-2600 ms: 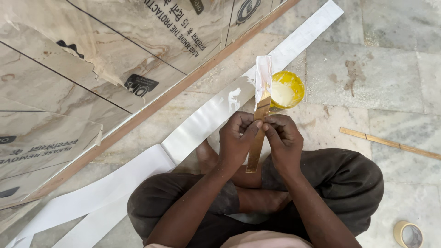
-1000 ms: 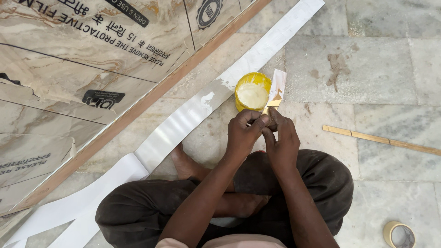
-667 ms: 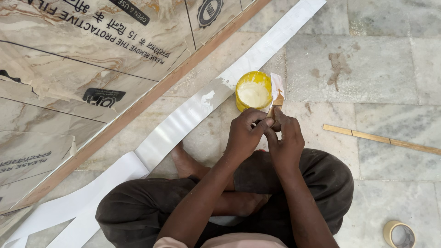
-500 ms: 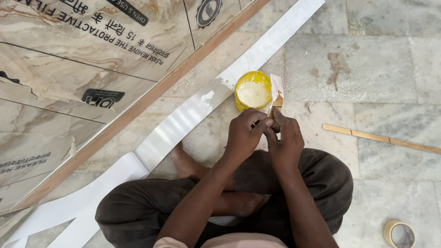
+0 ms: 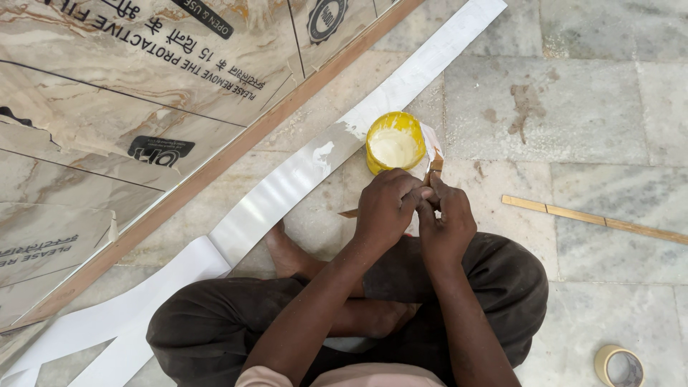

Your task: The person sits on the floor and uses a wooden stick to scoop and spread a white adhesive from a yellow container onto a long white strip. The person repeatedly dips the stick into the container and applies the adhesive along the length of the strip.

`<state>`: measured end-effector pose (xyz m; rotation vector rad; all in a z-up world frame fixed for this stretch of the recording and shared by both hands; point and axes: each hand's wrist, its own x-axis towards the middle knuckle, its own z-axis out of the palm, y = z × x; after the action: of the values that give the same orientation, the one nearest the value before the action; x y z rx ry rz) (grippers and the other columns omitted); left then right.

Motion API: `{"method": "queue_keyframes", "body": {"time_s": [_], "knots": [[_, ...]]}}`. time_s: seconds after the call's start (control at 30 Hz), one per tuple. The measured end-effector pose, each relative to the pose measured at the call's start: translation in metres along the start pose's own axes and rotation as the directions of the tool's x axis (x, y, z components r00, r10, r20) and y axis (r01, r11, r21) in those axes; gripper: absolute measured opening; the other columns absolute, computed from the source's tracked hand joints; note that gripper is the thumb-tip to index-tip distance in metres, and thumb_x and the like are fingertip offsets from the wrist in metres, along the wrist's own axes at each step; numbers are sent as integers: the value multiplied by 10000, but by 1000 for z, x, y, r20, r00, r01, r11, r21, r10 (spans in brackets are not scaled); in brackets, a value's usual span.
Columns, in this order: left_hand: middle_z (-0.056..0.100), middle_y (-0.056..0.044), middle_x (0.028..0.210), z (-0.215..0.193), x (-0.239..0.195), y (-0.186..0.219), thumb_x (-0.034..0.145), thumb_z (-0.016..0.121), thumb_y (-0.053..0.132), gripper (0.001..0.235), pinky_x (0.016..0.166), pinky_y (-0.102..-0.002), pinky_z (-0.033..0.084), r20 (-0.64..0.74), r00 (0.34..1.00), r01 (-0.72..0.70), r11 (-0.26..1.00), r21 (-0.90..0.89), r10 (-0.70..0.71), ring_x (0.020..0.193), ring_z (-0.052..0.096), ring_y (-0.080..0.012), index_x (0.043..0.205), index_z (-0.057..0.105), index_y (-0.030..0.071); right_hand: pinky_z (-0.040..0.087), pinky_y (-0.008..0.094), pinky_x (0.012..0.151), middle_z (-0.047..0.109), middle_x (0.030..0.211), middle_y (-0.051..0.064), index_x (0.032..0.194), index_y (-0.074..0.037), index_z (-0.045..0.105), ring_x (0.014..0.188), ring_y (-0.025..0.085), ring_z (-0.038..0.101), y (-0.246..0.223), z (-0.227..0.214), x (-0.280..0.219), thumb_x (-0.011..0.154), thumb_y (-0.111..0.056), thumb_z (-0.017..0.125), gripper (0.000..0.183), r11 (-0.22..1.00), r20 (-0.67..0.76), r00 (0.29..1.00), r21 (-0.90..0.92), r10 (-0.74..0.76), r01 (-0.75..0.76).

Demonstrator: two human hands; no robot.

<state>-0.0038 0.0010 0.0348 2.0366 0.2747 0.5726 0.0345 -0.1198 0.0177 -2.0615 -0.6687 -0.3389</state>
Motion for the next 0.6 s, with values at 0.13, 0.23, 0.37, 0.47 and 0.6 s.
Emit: {"method": "queue_keyframes", "body": {"time_s": [0.13,0.23,0.37,0.47,0.6], "knots": [[663,-78,879,2,-1,0,937,705,186,142,792,-427,498,-10,1000,-13,999,30,13,905,637,-298,879,703,56,555,308,712,653,964,111,1294,-1,678,823,193,687,0,0,-1,861,77,779,451,1000,-1,1000,13,11,-11],[655,-74,882,4,-2,0,934,713,189,143,792,-425,499,-19,999,-40,998,46,41,904,627,-295,893,701,52,565,303,726,663,989,113,1287,-6,677,849,194,703,1,0,0,855,99,753,451,999,-10,1000,28,17,-17],[646,-72,925,8,-4,-1,943,705,186,135,795,-420,508,-15,998,-67,996,53,68,925,620,-290,936,687,52,579,297,746,675,1028,114,1275,-13,675,877,193,719,1,0,0,860,114,723,436,998,-9,999,43,40,-39],[628,-84,984,13,-5,1,964,684,176,119,822,-438,511,-37,993,-112,989,99,116,982,616,-310,968,653,61,562,318,727,665,975,129,1281,-14,693,839,218,700,2,-3,-1,853,115,726,447,997,3,997,-11,81,-81],[605,-111,1051,12,-8,8,989,627,148,123,765,-473,517,-5,996,-83,993,89,84,940,641,-349,1064,591,56,577,309,784,700,1025,119,1277,-19,687,896,179,719,5,-1,-2,921,80,723,371,994,-7,995,45,103,-102]]}}
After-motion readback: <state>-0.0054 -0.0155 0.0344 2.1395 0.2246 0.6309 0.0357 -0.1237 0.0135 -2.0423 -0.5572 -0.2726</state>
